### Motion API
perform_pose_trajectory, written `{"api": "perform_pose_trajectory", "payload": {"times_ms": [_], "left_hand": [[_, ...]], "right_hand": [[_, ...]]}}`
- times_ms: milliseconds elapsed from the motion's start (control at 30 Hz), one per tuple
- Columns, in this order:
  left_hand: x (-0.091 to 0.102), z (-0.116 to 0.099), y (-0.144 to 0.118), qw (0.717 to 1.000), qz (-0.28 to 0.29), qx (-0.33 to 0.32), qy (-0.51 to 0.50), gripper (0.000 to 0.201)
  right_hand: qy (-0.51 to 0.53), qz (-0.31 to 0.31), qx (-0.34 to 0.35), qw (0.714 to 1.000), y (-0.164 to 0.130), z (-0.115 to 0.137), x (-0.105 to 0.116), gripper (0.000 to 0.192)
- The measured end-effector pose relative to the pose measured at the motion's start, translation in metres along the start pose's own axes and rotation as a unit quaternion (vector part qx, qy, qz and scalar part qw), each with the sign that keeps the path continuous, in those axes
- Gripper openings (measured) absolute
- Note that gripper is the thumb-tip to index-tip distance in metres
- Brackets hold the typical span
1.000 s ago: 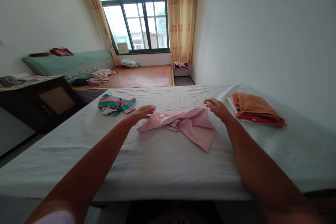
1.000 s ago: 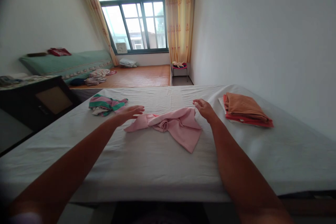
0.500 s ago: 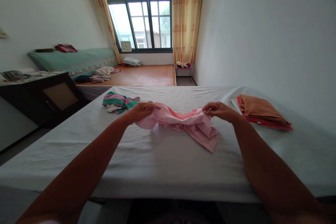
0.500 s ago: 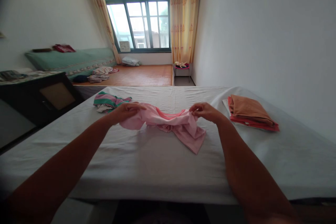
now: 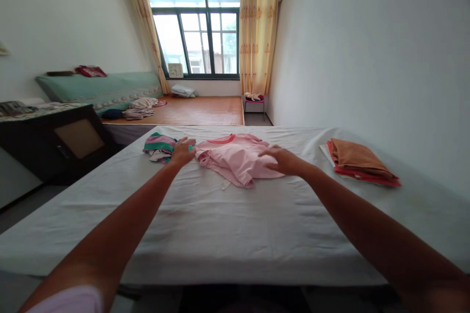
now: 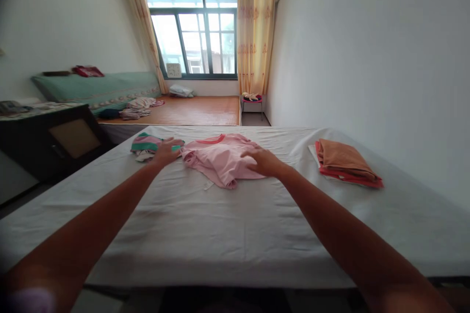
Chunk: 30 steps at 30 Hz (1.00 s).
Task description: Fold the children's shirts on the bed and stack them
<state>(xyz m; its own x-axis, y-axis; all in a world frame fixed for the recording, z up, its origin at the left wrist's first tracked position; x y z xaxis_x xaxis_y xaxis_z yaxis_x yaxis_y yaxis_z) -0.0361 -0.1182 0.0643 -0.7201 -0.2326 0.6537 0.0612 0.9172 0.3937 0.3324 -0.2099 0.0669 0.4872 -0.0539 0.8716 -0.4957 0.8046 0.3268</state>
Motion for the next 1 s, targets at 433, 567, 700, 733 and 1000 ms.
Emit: {"api": "perform_pose_trajectory", "payload": {"times_ms": [433,567,700,733,1000], "left_hand": [[-0.106,-0.089,-0.094,0.89,0.263,-0.289,0.235,0.024],[-0.07,-0.081,-0.096,0.892,0.296,-0.287,0.185,0.023],[-0.03,-0.065,-0.114,0.869,0.406,-0.274,0.074,0.026],[-0.023,-0.062,-0.12,0.86,0.435,-0.26,0.053,0.026],[0.003,-0.073,-0.135,0.803,0.554,-0.186,-0.12,0.018]], "right_hand": [[-0.176,0.008,-0.18,0.968,-0.034,-0.065,-0.031,0.034],[0.009,-0.059,-0.154,0.986,-0.062,-0.066,0.0,0.02],[0.191,-0.027,-0.135,0.972,-0.097,-0.051,0.03,0.019],[0.219,-0.008,-0.141,0.965,-0.104,-0.044,0.034,0.022],[0.35,0.002,-0.169,0.922,-0.116,-0.029,0.045,0.048]]}}
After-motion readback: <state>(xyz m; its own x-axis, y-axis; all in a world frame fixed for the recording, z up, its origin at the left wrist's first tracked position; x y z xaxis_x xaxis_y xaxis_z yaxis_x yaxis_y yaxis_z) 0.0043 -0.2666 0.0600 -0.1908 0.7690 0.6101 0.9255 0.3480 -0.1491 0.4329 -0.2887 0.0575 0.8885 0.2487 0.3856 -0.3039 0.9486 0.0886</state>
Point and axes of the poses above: each hand's wrist, its own y-axis towards the middle knuckle, its own x-axis out of the back of the hand, z = x × y, the point moved 3 cm from there along y, towards the middle knuckle, and after that the axes turned 1 degree about -x, right-handed, at the moved point
